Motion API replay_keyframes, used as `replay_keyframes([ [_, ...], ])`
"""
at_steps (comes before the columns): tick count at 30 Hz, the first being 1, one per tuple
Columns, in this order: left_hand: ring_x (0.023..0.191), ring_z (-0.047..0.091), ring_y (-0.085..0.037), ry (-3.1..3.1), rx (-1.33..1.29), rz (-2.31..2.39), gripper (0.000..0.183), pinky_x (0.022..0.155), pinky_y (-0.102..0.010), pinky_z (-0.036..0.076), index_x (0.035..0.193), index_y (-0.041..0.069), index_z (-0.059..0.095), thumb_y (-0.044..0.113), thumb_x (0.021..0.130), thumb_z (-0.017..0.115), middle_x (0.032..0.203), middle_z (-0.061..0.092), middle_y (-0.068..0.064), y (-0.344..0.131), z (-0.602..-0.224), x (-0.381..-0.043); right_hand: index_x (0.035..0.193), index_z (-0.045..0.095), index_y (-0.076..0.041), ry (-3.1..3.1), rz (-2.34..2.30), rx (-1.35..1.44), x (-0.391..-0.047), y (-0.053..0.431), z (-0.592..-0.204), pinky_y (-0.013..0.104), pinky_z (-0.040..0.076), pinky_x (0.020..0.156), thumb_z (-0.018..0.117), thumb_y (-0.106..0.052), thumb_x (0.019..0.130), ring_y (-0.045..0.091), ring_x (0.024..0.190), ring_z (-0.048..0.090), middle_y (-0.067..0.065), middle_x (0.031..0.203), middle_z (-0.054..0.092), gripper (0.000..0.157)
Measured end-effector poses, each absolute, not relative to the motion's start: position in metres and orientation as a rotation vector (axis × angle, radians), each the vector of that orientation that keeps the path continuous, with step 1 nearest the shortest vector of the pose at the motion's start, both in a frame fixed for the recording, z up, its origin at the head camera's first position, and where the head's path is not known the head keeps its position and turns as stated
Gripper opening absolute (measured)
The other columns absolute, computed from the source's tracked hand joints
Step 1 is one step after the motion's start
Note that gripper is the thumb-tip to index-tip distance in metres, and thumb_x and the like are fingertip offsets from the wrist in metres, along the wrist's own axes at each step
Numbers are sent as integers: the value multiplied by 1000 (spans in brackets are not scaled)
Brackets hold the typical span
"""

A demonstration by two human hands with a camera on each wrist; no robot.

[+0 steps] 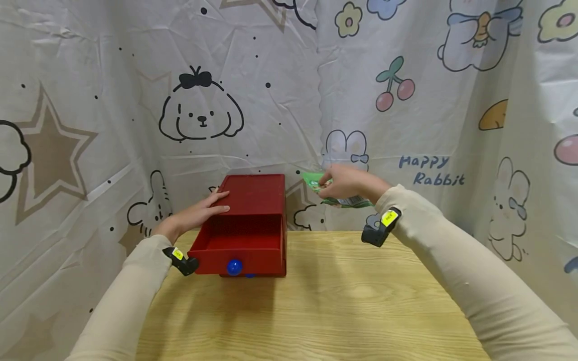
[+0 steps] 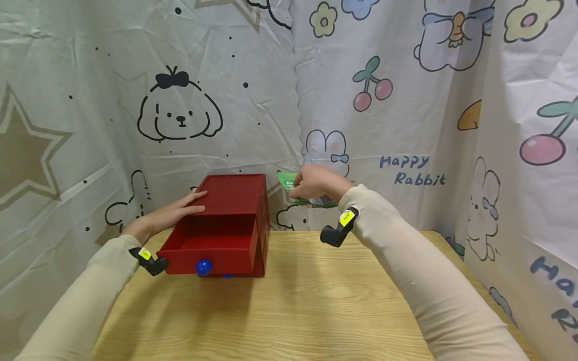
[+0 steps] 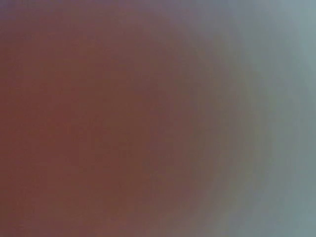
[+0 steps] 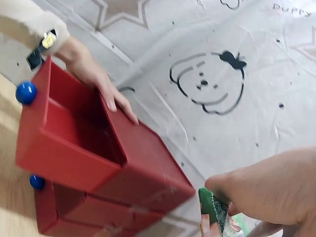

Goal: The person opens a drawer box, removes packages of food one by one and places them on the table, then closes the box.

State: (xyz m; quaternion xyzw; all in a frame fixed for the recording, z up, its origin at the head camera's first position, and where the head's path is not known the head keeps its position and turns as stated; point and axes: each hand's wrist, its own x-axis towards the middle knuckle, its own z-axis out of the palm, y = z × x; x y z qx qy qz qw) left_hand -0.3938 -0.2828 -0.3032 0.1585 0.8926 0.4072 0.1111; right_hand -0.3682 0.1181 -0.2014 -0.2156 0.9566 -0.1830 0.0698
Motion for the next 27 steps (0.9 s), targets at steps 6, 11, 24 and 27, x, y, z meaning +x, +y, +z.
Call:
replay_keyframes([
  [6,153,-11,-46,2627,453,1200,79,115,-73,9,168,16,14,47,106,52,171,-17,-14,-283,-303,-395,140,62,3,2981,-517,-519,-379,143,-214,41,52,86,65,-22,95,30,104,61,20,134,64,52],
  [11,153,-11,-46,2635,461,1193,78,115,-73,10,168,16,15,47,106,52,171,-16,-15,-284,-303,-395,136,64,6,3051,-388,-484,-384,160,-229,54,47,103,67,-26,96,42,124,57,23,134,64,51],
  [24,153,-10,-46,2631,481,1198,78,115,-73,7,167,15,15,46,106,51,171,-15,-15,-285,-304,-396,130,65,11,3088,-318,-443,-393,191,-268,47,53,86,68,-24,96,33,96,63,24,119,69,49],
  [27,153,-9,-47,2635,478,1190,78,115,-74,7,167,15,15,45,106,52,171,-15,-16,-285,-304,-397,129,66,11,3091,-311,-444,-396,199,-280,46,53,85,68,-24,95,31,94,63,24,118,70,49],
])
